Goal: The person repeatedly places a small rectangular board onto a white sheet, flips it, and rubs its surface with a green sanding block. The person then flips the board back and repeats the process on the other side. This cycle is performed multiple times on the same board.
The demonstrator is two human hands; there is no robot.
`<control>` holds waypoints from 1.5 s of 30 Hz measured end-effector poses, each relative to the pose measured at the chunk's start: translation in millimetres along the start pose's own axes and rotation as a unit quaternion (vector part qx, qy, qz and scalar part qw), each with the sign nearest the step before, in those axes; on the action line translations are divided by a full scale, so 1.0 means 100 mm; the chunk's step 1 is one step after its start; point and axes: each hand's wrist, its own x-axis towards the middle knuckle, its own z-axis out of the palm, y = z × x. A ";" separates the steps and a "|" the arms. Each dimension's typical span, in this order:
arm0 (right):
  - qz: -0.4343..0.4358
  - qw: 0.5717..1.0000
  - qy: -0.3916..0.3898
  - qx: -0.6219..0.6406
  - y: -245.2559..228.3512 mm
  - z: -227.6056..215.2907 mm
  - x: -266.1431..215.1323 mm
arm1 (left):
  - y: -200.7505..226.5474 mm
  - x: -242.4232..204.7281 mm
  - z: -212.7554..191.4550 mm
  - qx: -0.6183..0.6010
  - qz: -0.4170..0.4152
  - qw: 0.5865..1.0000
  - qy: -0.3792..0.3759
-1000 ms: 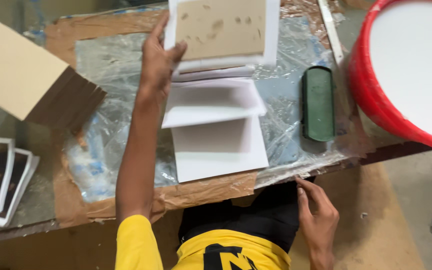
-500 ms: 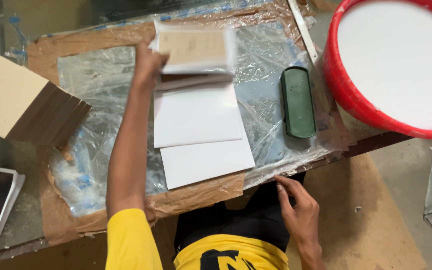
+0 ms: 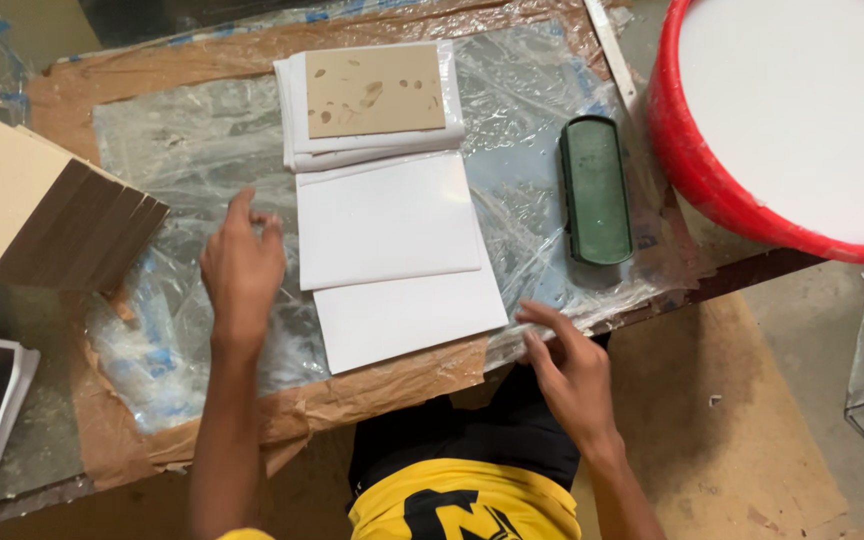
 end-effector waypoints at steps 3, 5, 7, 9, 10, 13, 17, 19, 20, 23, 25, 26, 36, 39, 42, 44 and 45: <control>0.016 0.998 -0.054 -0.003 -0.14 0.18 0.34 | -0.06 -0.20 -0.10 -0.039 -0.036 0.998 -0.030; 0.022 0.997 -0.074 -0.017 -0.22 0.27 0.50 | -0.05 -0.29 -0.11 -0.152 -0.148 0.969 -0.126; 0.020 0.996 -0.080 -0.029 -0.26 0.38 0.61 | -0.03 -0.32 -0.08 -0.161 -0.124 0.971 -0.124; 0.031 0.997 -0.068 -0.018 -0.27 0.44 0.66 | -0.03 -0.33 -0.06 -0.177 -0.107 0.971 -0.120; 0.037 0.997 -0.060 -0.013 -0.27 0.45 0.68 | -0.03 -0.36 -0.05 -0.188 -0.103 0.970 -0.118; 0.045 0.996 -0.074 0.018 -0.23 0.48 0.68 | -0.01 -0.39 -0.04 -0.219 -0.094 0.965 -0.107; 0.046 0.994 -0.080 0.055 -0.18 0.50 0.66 | 0.02 -0.47 -0.10 -0.216 -0.092 0.969 -0.077; 0.046 0.994 -0.081 0.047 -0.15 0.51 0.67 | -0.01 -0.48 -0.08 -0.316 -0.060 0.944 -0.067; 0.042 0.995 -0.080 0.044 -0.14 0.52 0.67 | -0.04 -0.47 -0.05 -0.366 -0.045 0.928 -0.058; 0.030 0.996 -0.078 0.037 -0.13 0.54 0.67 | -0.09 -0.41 0.07 -0.427 -0.056 0.901 -0.045; 0.031 0.996 -0.079 0.039 -0.11 0.53 0.67 | -0.06 -0.33 0.14 -0.356 -0.030 0.934 -0.022; 0.026 0.995 -0.083 0.057 -0.10 0.51 0.64 | -0.04 -0.34 0.17 -0.320 -0.016 0.947 -0.012; 0.155 0.867 -0.204 0.428 -0.07 0.51 0.09 | 0.04 -0.89 0.21 -0.528 -0.091 0.842 -0.072; 0.193 0.836 -0.222 0.463 -0.11 0.54 0.07 | 0.01 -1.10 0.19 -0.513 -0.104 0.848 -0.083; 0.225 0.814 -0.210 0.493 -0.08 0.55 0.07 | 0.01 -1.25 0.10 -0.403 -0.138 0.901 -0.083; 0.217 0.797 -0.208 0.524 0.00 0.57 0.10 | 0.04 -1.27 0.04 -0.337 -0.154 0.925 -0.084; 0.207 0.788 -0.211 0.540 0.07 0.57 0.09 | 0.04 -1.27 0.01 -0.320 -0.152 0.931 -0.093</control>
